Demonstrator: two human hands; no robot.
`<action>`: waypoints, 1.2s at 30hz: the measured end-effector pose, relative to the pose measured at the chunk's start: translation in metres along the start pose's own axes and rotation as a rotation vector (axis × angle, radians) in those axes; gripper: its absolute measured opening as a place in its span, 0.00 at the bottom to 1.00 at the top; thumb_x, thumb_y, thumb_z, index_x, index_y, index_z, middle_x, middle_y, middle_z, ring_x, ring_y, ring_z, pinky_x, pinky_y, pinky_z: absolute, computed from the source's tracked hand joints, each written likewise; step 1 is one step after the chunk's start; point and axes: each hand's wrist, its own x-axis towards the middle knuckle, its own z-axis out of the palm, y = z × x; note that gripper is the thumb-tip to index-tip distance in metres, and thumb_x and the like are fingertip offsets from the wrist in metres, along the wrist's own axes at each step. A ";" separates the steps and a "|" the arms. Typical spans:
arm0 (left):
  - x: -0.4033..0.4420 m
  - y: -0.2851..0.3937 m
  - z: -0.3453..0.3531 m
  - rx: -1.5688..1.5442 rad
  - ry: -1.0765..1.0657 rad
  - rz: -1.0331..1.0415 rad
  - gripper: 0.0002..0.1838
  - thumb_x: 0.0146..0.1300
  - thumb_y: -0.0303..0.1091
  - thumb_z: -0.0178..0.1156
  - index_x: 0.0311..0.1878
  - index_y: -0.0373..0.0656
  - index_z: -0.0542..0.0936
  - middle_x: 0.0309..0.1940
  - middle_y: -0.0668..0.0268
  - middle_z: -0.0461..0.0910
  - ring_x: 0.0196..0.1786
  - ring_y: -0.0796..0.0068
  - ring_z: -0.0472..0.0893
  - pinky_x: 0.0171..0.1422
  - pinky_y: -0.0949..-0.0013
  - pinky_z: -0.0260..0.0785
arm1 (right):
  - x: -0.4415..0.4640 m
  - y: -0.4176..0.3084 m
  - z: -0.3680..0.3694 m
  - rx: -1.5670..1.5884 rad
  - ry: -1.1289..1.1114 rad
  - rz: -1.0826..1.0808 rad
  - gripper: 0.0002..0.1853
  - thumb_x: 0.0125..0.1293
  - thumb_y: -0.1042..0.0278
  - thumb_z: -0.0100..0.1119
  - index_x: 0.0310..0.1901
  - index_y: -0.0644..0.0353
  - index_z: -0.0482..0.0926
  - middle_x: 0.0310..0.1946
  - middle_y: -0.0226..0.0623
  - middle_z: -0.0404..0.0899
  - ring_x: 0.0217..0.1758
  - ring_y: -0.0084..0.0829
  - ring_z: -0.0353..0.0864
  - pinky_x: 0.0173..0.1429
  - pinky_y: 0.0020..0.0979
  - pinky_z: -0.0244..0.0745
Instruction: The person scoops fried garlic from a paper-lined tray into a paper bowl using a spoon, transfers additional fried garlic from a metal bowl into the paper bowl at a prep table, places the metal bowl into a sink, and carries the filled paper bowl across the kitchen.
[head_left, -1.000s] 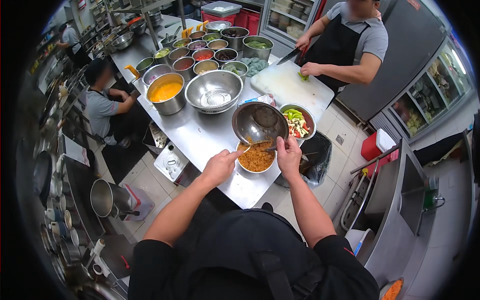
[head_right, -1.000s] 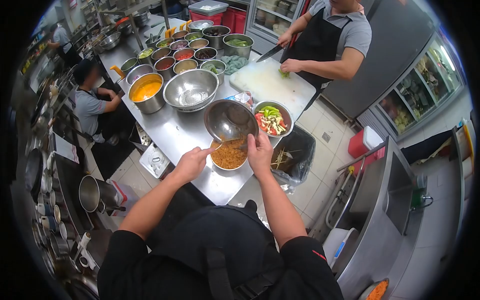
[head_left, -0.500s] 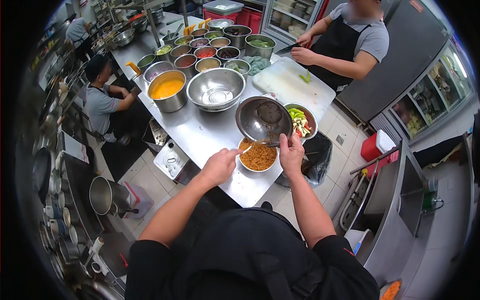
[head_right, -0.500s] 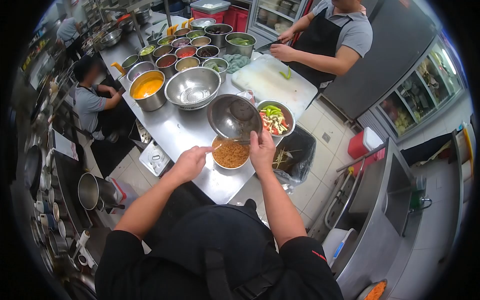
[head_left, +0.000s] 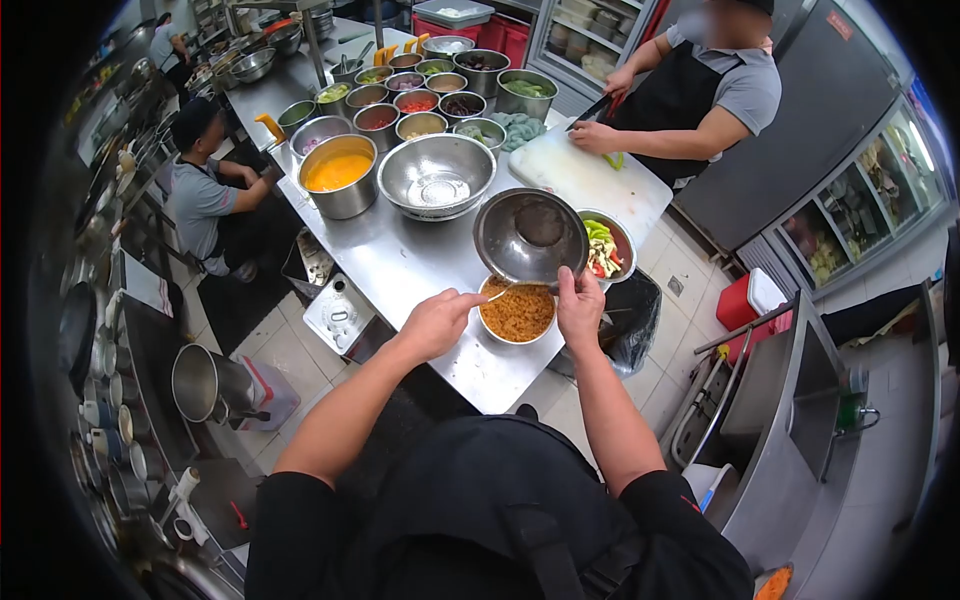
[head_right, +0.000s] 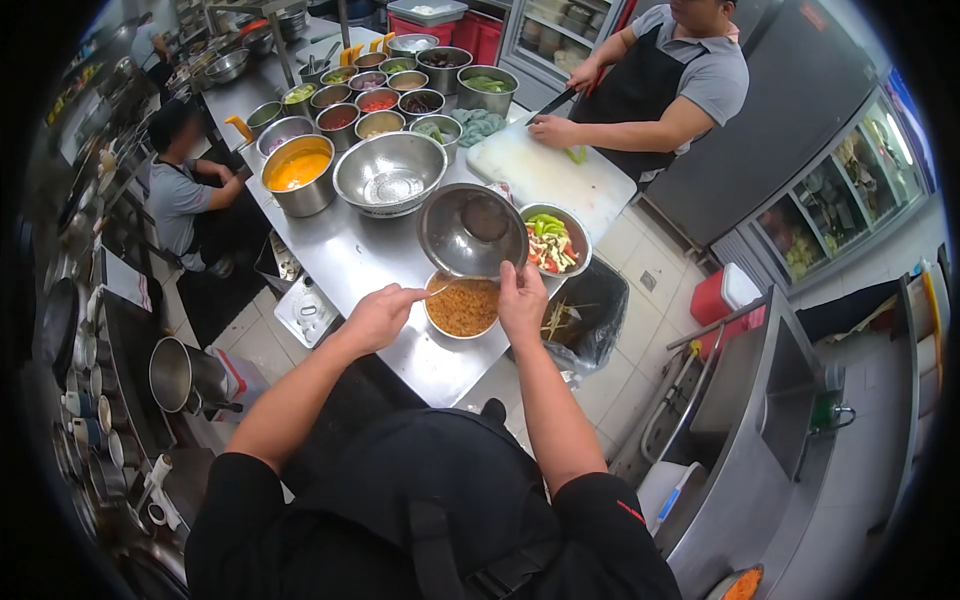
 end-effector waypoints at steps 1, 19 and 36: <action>-0.004 -0.001 -0.003 0.017 -0.002 0.012 0.20 0.65 0.27 0.53 0.59 0.52 0.79 0.39 0.55 0.79 0.44 0.54 0.80 0.52 0.55 0.73 | 0.001 -0.002 -0.001 -0.006 0.013 0.007 0.09 0.73 0.66 0.59 0.41 0.64 0.80 0.30 0.28 0.80 0.32 0.18 0.77 0.38 0.24 0.75; 0.013 0.005 -0.001 0.414 -0.104 -0.003 0.14 0.65 0.33 0.55 0.51 0.53 0.85 0.31 0.60 0.82 0.35 0.56 0.83 0.41 0.53 0.77 | 0.011 -0.025 -0.024 0.122 0.147 0.026 0.10 0.74 0.65 0.59 0.38 0.64 0.80 0.33 0.31 0.82 0.33 0.19 0.80 0.40 0.26 0.81; 0.018 0.038 -0.007 0.390 -0.188 0.042 0.11 0.63 0.33 0.53 0.44 0.47 0.83 0.33 0.53 0.83 0.38 0.53 0.85 0.41 0.51 0.77 | 0.013 -0.015 -0.039 0.123 0.149 0.041 0.09 0.74 0.66 0.58 0.39 0.64 0.79 0.33 0.30 0.82 0.33 0.17 0.80 0.40 0.26 0.83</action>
